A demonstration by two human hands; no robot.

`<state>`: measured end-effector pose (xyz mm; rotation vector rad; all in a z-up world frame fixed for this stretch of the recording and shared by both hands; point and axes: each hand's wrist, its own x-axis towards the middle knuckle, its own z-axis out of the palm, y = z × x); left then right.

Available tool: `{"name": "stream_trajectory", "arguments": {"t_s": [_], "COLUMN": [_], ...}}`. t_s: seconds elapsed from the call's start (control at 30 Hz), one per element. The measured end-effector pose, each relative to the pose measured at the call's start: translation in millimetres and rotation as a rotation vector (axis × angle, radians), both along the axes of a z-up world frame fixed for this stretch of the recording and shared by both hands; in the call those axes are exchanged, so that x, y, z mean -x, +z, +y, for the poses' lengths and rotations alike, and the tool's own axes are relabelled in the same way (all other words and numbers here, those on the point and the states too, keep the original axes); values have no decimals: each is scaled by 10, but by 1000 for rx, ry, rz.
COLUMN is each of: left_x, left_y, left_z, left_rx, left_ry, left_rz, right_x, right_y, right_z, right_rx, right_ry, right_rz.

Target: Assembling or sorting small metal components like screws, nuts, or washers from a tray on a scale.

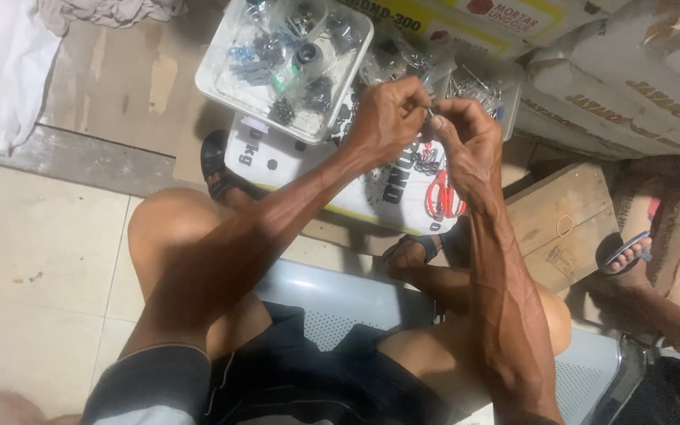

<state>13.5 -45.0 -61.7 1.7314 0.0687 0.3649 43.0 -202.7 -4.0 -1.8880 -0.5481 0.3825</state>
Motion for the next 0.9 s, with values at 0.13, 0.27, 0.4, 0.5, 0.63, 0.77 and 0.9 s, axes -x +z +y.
{"name": "stream_trajectory", "arguments": {"t_s": [0.13, 0.27, 0.4, 0.5, 0.63, 0.77, 0.9], "left_x": [-8, -46, -108, -181, -304, -269, -263], "left_y": [133, 295, 483, 575, 438, 465, 339], "left_z": [-6, 84, 410, 425, 333, 315, 363], "left_rx": [-38, -223, -186, -19, -6, 38, 49], "left_ry": [-74, -86, 47, 18, -4, -27, -1], "left_rz": [393, 536, 277, 395, 309, 310, 219], "right_x": [-53, -182, -166, -202, -219, -196, -170], "right_y": [-277, -994, -1484, -1652, -1540, -1550, -1570], "right_z": [-36, -215, -335, -303, 17, 195, 340], "right_rx": [59, 544, 774, 681, 516, 393, 236], "right_ry": [99, 92, 91, 75, 176, 118, 33], "right_rz": [-61, -251, -477, -633, -730, -507, -223]}}
